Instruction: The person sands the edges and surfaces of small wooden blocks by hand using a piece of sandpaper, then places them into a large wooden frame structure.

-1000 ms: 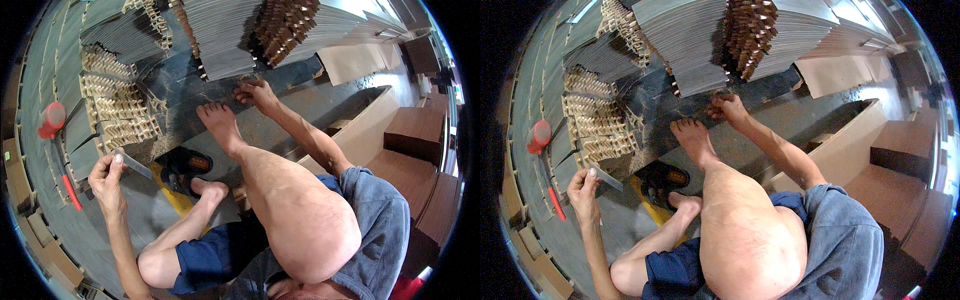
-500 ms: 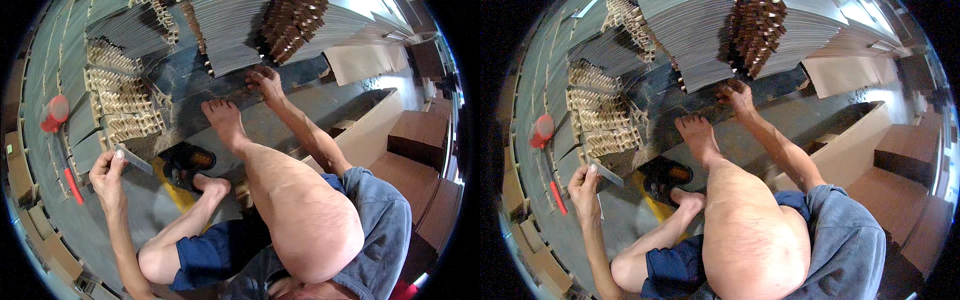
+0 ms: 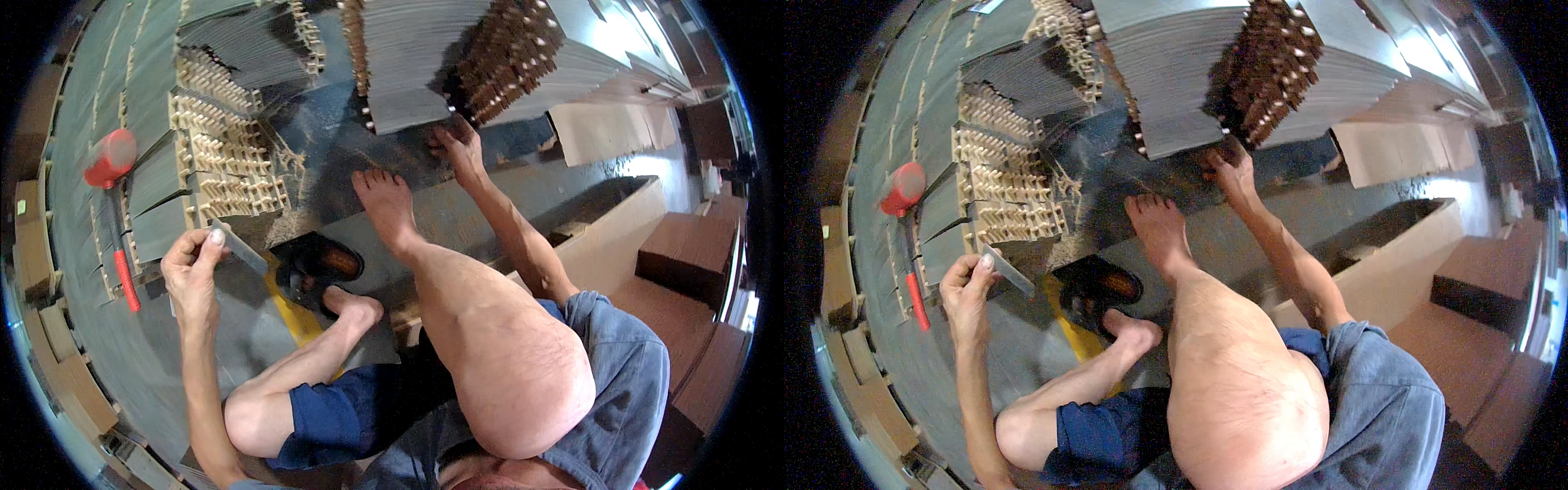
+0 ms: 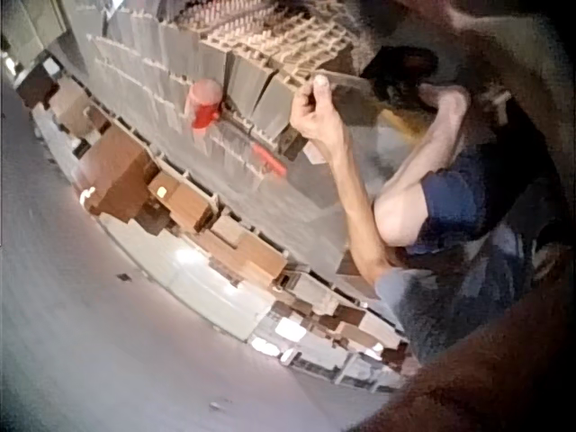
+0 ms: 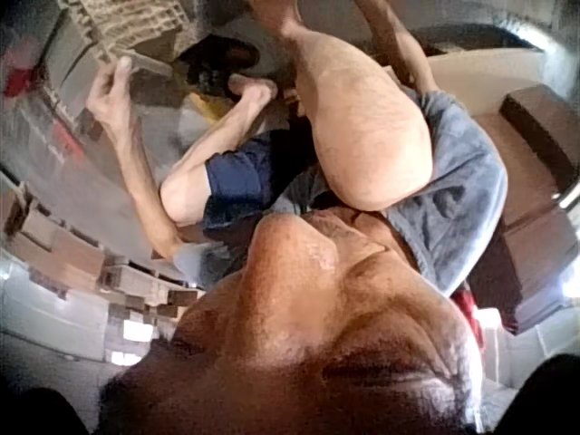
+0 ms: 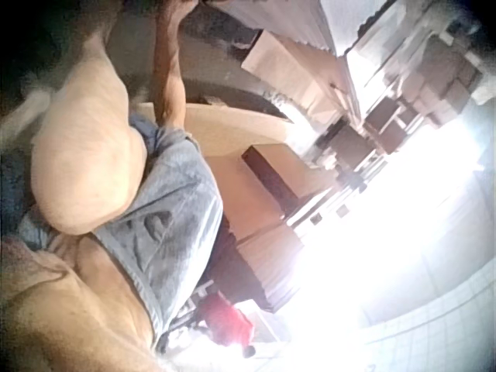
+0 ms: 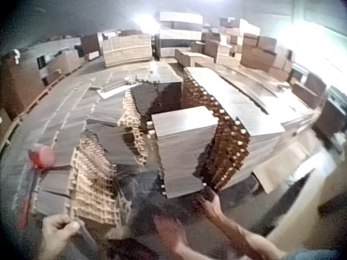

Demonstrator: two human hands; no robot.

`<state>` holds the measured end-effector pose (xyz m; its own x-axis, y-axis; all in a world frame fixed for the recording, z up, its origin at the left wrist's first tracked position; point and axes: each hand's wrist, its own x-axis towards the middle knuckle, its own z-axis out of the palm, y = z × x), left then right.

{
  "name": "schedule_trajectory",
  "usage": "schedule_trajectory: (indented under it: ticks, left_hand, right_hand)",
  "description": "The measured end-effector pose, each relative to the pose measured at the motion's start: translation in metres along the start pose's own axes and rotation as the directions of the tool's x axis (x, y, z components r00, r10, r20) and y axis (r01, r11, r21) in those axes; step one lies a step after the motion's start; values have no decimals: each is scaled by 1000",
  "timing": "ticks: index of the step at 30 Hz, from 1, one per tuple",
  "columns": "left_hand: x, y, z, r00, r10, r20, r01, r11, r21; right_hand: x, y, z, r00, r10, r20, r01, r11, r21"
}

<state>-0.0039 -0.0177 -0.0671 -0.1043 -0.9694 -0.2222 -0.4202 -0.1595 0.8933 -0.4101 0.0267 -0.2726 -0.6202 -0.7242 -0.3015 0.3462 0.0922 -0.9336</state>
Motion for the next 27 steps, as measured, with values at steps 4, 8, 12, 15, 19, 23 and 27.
schedule_trajectory:
  ticks: [4, 8, 12, 15, 19, 23, 27]
  left_hand:
    - [-1, 0, -1, 1000, 10, -7, -11, 996, -90]
    - [-1, 8, 3, 1000, 0, -6, -2, 984, -178]
    - [0, 13, 10, 1000, -15, 24, 21, 963, -269]
    - [-1, 15, 8, 999, 27, 34, -17, 958, -285]
    - [-10, 28, 8, 999, 31, 34, -20, 950, -311]
    - [-13, 26, 5, 998, 43, 51, -23, 941, -339]
    - [-14, 26, 0, 998, -6, 56, 25, 940, -341]
  right_hand:
    - [-13, -14, 3, 977, -161, 142, 191, 952, -237]
    - [-51, -47, 33, 888, -161, 432, 334, 870, -363]
    - [-67, -110, 98, 716, -140, 684, 515, 768, -382]
    - [-47, -123, 165, 719, 9, 695, -52, 998, 40]
    - [11, -120, 243, 756, 65, 652, -274, 935, 224]
    - [29, -137, 289, 858, 85, 507, -253, 929, 271]
    - [45, -147, 315, 908, 75, 412, -206, 937, 283]
